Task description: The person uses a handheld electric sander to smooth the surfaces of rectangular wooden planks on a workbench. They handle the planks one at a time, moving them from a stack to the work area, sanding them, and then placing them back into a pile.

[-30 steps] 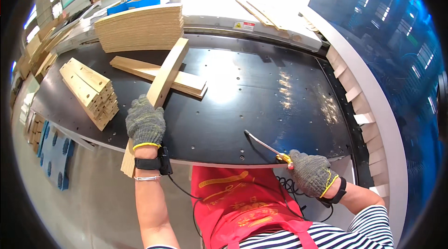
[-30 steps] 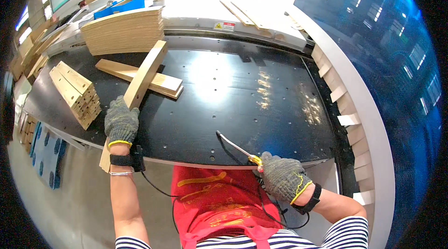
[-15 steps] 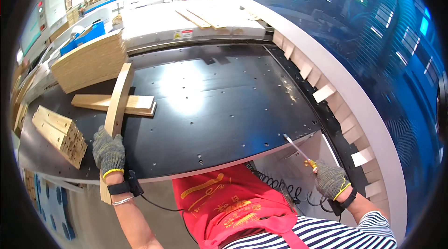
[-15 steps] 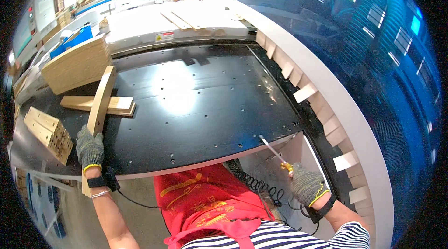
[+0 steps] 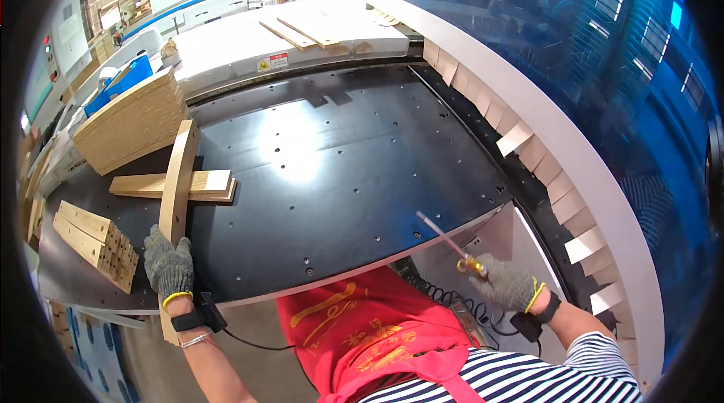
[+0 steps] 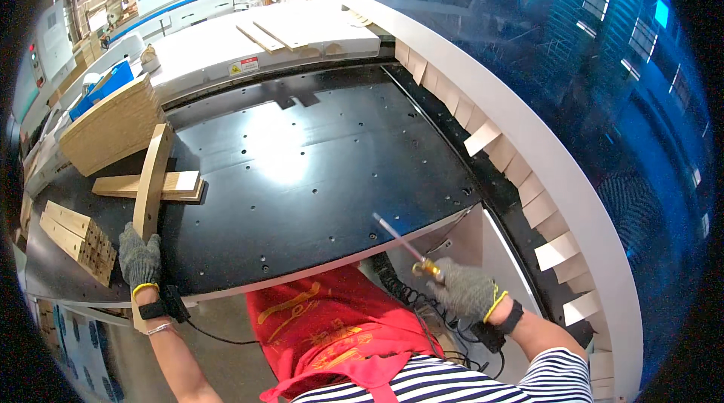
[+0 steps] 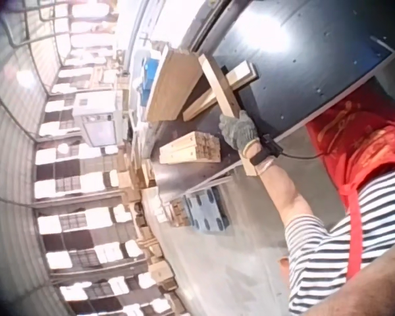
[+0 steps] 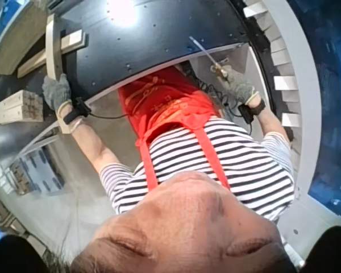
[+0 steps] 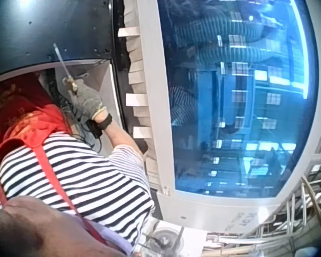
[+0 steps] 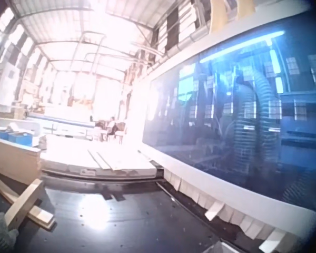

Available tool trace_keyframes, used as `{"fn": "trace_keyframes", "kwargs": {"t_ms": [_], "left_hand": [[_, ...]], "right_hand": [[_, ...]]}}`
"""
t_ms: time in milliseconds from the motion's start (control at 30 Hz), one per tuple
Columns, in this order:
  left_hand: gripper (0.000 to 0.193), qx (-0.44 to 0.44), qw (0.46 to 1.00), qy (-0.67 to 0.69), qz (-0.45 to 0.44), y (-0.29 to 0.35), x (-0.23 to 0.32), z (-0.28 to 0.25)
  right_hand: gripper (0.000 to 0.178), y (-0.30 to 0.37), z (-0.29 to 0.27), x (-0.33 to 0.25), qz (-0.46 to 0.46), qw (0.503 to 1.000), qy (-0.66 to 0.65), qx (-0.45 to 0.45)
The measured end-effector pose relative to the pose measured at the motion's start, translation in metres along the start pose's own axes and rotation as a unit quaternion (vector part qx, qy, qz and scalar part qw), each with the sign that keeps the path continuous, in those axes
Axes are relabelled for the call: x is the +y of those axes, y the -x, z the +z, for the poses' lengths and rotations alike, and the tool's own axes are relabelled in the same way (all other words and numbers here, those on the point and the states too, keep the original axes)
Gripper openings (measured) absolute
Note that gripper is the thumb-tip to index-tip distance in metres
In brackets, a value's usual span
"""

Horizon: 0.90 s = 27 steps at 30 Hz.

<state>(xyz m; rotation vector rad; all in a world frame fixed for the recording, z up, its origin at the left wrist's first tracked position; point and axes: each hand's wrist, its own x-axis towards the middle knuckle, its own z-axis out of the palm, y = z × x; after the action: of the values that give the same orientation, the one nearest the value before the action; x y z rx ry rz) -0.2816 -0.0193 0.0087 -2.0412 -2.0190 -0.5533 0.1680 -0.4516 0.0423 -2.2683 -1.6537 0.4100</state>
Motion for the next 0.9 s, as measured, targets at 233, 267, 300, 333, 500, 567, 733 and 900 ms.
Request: {"fn": "trace_keyframes", "kwargs": {"t_ms": [233,267,300,333,500,567,733,900], "left_hand": [[0.077,0.001,1.0,0.02,0.015,0.002,-0.002,0.006],[0.078,-0.042,0.999,0.024,-0.005,0.003,0.011,-0.009],[0.078,-0.03,0.999,0.017,-0.002,0.002,0.01,-0.007],[0.078,-0.019,1.0,0.011,0.002,0.002,0.001,0.001],[0.073,0.011,0.999,0.025,0.023,0.005,-0.016,0.005],[0.073,-0.011,0.999,0.034,0.016,0.003,-0.009,0.002],[0.072,-0.077,0.997,0.016,0.0,0.004,0.003,-0.019],[0.064,-0.046,0.995,0.086,-0.024,0.015,0.011,-0.024]], "right_hand": [[0.049,-0.029,-0.004,0.108,0.248,0.959,0.087,0.106],[0.05,-0.021,0.001,0.12,0.262,0.953,0.075,0.128],[0.052,-0.017,0.002,0.124,0.274,0.948,0.06,0.153],[0.052,-0.012,0.006,0.125,0.314,0.939,0.016,0.141],[0.044,0.0,0.026,0.109,0.371,0.905,-0.099,0.183],[0.039,-0.005,0.028,0.098,0.394,0.881,-0.16,0.208],[0.042,-0.017,0.087,0.171,0.291,0.883,-0.259,0.261],[0.039,-0.04,0.194,0.265,0.272,0.828,-0.388,0.298]]}}
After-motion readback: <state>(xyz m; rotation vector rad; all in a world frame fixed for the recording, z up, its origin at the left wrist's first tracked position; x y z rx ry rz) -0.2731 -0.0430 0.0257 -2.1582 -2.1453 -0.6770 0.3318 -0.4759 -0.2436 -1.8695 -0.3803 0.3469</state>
